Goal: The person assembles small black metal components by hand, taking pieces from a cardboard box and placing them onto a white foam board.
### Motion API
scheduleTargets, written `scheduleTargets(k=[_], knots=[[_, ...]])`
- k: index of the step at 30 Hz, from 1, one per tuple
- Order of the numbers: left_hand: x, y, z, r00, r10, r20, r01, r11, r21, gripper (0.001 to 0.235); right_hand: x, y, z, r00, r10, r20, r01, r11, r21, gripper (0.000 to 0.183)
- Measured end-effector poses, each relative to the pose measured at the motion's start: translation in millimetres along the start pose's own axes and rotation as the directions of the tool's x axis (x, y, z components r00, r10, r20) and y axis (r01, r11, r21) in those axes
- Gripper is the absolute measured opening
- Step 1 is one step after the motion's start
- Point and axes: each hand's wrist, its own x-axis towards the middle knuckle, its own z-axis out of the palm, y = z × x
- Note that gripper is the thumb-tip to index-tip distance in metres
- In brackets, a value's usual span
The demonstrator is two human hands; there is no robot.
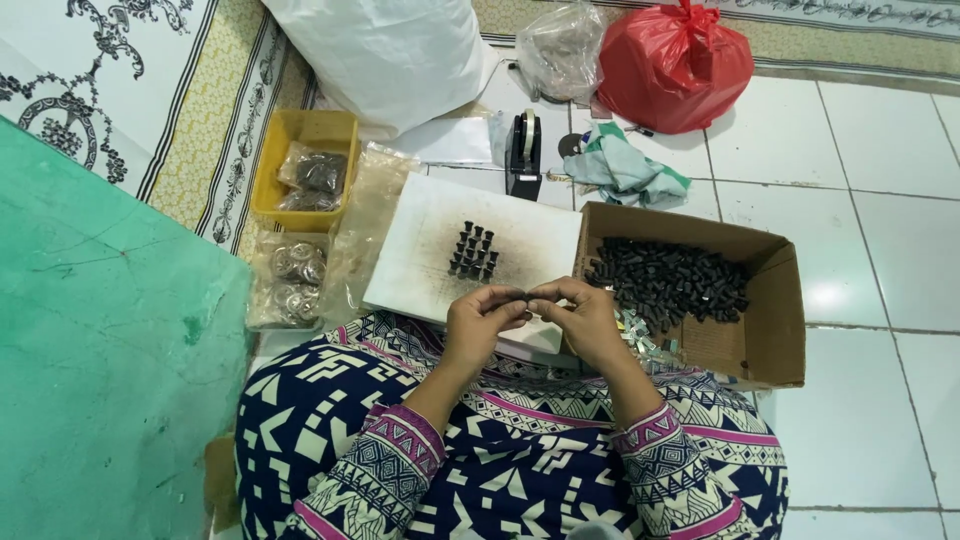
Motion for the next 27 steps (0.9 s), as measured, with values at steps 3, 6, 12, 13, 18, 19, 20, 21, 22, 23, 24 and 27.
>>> scheduleTargets(k=[3, 6, 12, 13, 18, 19, 20, 21, 22, 23, 24, 27], knots=[[12.8, 3.8, -5.6, 0.999, 0.037, 0.031, -0.043, 0.966, 0.254, 0.027, 4.4, 0.3, 0.7, 0.999, 0.016, -0.034, -0.018, 0.999, -0.042, 0.021], [35.7, 34.8, -18.3, 0.973, 0.226, 0.042, -0.198, 0.728, 0.656, 0.024, 16.8, -6.3, -4.8, 0.994, -0.001, -0.107, -0.010, 0.994, -0.106, 0.023], [73.8, 37.1, -37.3, 0.838, 0.532, 0.125, -0.372, 0.389, 0.843, 0.018, 62.5, 28.8, 10.6, 0.975, -0.062, -0.214, 0.010, 0.972, -0.236, 0.019], [74.1, 37.3, -35.2, 0.838, 0.532, 0.126, -0.372, 0.386, 0.844, 0.018, 67.2, 32.9, 17.1, 0.975, -0.062, -0.215, 0.011, 0.973, -0.233, 0.019], [77.9, 39.9, -25.7, 0.873, 0.419, 0.251, -0.413, 0.360, 0.837, 0.028, 84.5, 46.1, 41.5, 0.966, -0.133, -0.221, 0.046, 0.932, -0.360, 0.016], [81.2, 37.3, -26.6, 0.875, 0.413, 0.251, -0.410, 0.360, 0.838, 0.028, 85.2, 41.4, 44.1, 0.967, -0.128, -0.221, 0.041, 0.933, -0.358, 0.016], [84.5, 34.8, -27.4, 0.878, 0.405, 0.256, -0.408, 0.351, 0.843, 0.030, 85.9, 36.6, 46.6, 0.967, -0.134, -0.217, 0.047, 0.931, -0.363, 0.015], [88.1, 32.3, -27.6, 0.880, 0.398, 0.260, -0.406, 0.342, 0.847, 0.032, 87.0, 31.7, 48.2, 0.967, -0.142, -0.213, 0.054, 0.928, -0.369, 0.015], [89.3, 30.9, -26.8, 0.882, 0.394, 0.261, -0.404, 0.343, 0.848, 0.032, 89.0, 33.0, 48.8, 0.967, -0.137, -0.214, 0.050, 0.929, -0.367, 0.015], [89.7, 29.2, -26.8, 0.882, 0.392, 0.262, -0.402, 0.333, 0.853, 0.034, 90.2, 34.6, 50.3, 0.962, -0.176, -0.207, 0.075, 0.904, -0.421, 0.014], [90.0, 27.3, -26.7, 0.882, 0.391, 0.264, -0.400, 0.323, 0.858, 0.035, 91.3, 36.3, 51.7, 0.956, -0.215, -0.198, 0.098, 0.875, -0.474, 0.014], [88.9, 26.0, -24.7, 0.880, 0.387, 0.274, -0.405, 0.314, 0.859, 0.037, 89.4, 28.5, 50.0, 0.954, -0.255, -0.156, 0.150, 0.860, -0.488, 0.013]])
